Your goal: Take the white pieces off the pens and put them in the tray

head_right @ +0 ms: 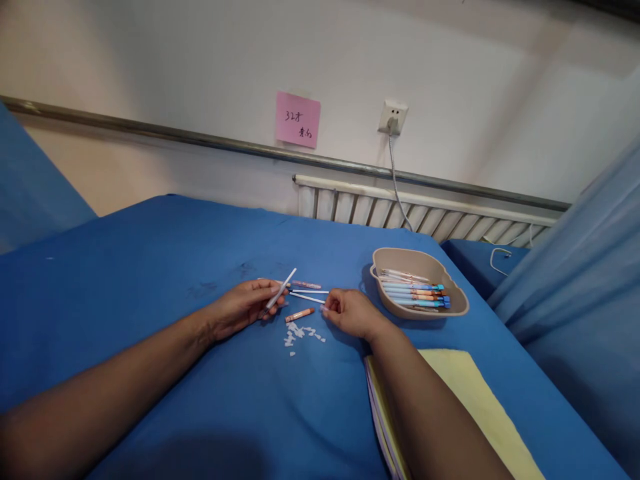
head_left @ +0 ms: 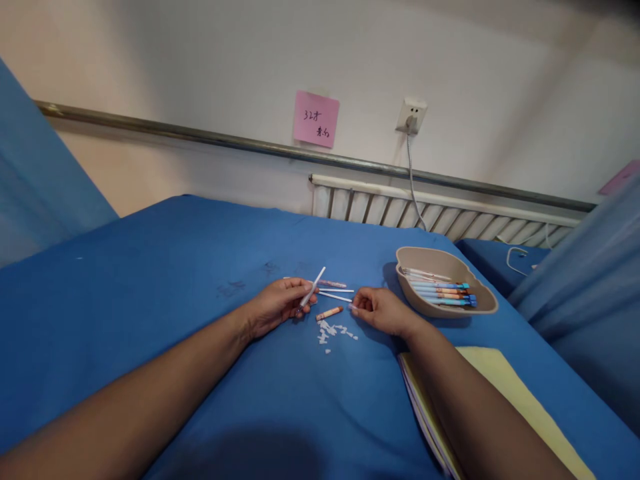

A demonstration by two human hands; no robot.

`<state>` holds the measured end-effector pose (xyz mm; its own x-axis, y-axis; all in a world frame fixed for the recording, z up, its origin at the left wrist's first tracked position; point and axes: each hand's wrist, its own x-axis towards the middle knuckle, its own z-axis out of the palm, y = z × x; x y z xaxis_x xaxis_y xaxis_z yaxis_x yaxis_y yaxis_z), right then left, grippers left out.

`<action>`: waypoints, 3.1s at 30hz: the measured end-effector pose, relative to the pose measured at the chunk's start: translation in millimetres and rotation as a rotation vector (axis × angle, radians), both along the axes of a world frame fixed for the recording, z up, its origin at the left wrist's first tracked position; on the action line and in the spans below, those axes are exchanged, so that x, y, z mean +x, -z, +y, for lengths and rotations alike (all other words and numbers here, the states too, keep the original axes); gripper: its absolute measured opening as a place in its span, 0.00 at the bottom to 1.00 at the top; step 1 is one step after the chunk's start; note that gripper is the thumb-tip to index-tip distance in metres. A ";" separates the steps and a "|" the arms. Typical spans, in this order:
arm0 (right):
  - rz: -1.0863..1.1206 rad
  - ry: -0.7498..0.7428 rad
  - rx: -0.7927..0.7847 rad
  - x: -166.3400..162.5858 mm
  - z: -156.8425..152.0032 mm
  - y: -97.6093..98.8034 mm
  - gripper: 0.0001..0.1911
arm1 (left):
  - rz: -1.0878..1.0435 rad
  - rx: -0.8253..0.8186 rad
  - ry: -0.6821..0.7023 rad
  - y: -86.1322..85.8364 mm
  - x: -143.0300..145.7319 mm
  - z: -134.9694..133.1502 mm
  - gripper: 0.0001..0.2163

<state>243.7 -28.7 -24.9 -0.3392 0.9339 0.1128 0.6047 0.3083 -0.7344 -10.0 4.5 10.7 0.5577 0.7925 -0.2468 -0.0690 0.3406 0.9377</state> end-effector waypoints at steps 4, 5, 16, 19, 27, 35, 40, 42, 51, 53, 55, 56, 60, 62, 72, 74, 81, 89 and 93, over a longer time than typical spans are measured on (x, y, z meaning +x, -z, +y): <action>0.125 0.058 -0.055 -1.8 2.4 1.8 0.10 | -0.001 0.009 0.013 1.4 -0.6 0.8 0.11; 0.192 0.079 -0.086 -3.0 3.1 1.8 0.11 | -0.005 0.016 0.017 1.6 -0.5 0.9 0.11; 0.632 0.169 -0.128 -16.6 0.1 -20.8 0.18 | 0.189 0.239 0.063 2.6 2.7 -1.9 0.14; 0.626 0.163 -0.115 -17.5 -1.4 -22.4 0.17 | 0.247 0.303 0.054 3.2 2.6 -3.0 0.14; 0.514 0.146 -0.119 -20.8 -3.6 -22.5 0.17 | 0.286 0.375 0.033 -0.2 6.0 -6.2 0.13; 0.530 0.150 -0.113 -14.6 -1.8 -18.9 0.15 | 0.259 0.389 0.036 2.3 4.6 -4.0 0.10; 0.514 0.147 -0.115 -17.0 -2.2 -17.9 0.15 | 0.269 0.397 0.035 2.5 5.7 -4.3 0.10; 0.507 0.152 -0.116 -18.2 -2.5 -17.9 0.15 | 0.288 0.402 0.029 2.0 6.4 -4.4 0.10; 0.457 0.112 -0.096 -20.2 -4.2 -18.8 0.12 | 0.397 0.455 0.039 2.4 7.5 -6.8 0.12; 0.447 0.093 -0.106 -23.9 -5.6 -18.4 0.11 | 0.424 0.464 0.056 0.6 8.9 -9.5 0.13; 0.446 0.080 -0.120 -29.3 -7.7 -17.8 0.11 | 0.423 0.479 0.081 -0.6 10.4 -12.1 0.14; 0.447 0.076 -0.128 -32.4 -8.9 -17.6 0.11 | 0.413 0.491 0.092 -0.7 11.0 -13.1 0.14; 0.439 0.082 -0.129 -42.1 -13.5 -17.2 0.11 | 0.375 0.540 0.098 2.5 12.2 -14.6 0.13; 0.443 0.091 -0.131 -44.2 -14.8 -17.8 0.11 | 0.360 0.557 0.091 4.0 12.7 -14.9 0.12; 0.467 0.093 -0.177 -45.6 -13.9 -19.2 0.11 | 0.355 0.624 0.032 -0.6 16.6 -19.7 0.14; 0.469 0.090 -0.181 -44.9 -13.3 -17.9 0.11 | 0.341 0.574 0.001 1.1 15.9 -18.2 0.17; 0.452 0.114 -0.149 -42.8 -11.8 -14.7 0.11 | 0.364 0.401 -0.016 4.7 14.3 -13.7 0.16; 0.465 0.099 -0.130 -39.6 -10.4 -13.3 0.12 | 0.248 0.265 -0.001 5.0 15.9 -14.7 0.16; 0.441 0.106 -0.122 -39.5 -10.5 -12.9 0.12 | 0.219 0.327 -0.023 5.8 14.7 -14.8 0.14</action>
